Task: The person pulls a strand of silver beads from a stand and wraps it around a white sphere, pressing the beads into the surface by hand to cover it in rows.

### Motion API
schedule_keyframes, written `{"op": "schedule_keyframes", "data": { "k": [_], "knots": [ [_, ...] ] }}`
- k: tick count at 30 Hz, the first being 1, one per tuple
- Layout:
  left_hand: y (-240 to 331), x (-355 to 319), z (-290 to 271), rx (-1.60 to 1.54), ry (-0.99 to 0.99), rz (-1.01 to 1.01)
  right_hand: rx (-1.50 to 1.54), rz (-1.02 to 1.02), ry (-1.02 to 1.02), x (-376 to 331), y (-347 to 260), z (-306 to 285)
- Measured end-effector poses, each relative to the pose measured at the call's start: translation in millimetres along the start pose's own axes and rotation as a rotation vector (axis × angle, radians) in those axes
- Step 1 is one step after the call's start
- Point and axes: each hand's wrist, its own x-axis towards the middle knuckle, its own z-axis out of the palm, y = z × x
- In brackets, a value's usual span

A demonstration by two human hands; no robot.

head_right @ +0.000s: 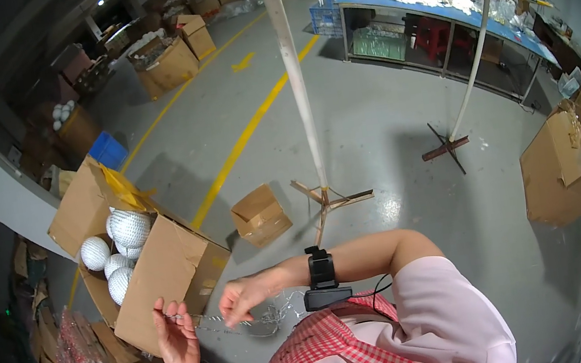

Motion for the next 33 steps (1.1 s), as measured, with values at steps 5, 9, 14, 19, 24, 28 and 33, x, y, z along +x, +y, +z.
{"op": "schedule_keyframes", "data": {
  "k": [5, 9, 14, 19, 24, 28, 33],
  "knots": [
    [-2, -1, 19, 0.113, 0.018, 0.019, -0.219, -0.201, 0.349, -14, 9, -4],
    [-21, -3, 35, 0.105, -0.134, -0.122, 0.258, -0.243, 0.094, -13, -27, 10],
    [-6, 1, 25, 0.048, -0.030, 0.054, -0.177, 0.063, -0.004, -32, 9, -22],
    [19, 1, -4, 0.032, 0.094, 0.231, -0.801, 0.166, 0.243, -84, 104, -86],
    [40, 5, -24, 0.034, 0.215, 0.344, -1.255, 0.351, 0.544, -169, 213, -151],
    [49, 14, -57, 0.040, 0.041, 0.425, -0.613, 0.722, 0.595, -206, 176, -159],
    [30, 40, -90, 0.296, 0.318, 0.210, -0.104, 0.687, 0.247, -185, 101, -133]
  ]
}}
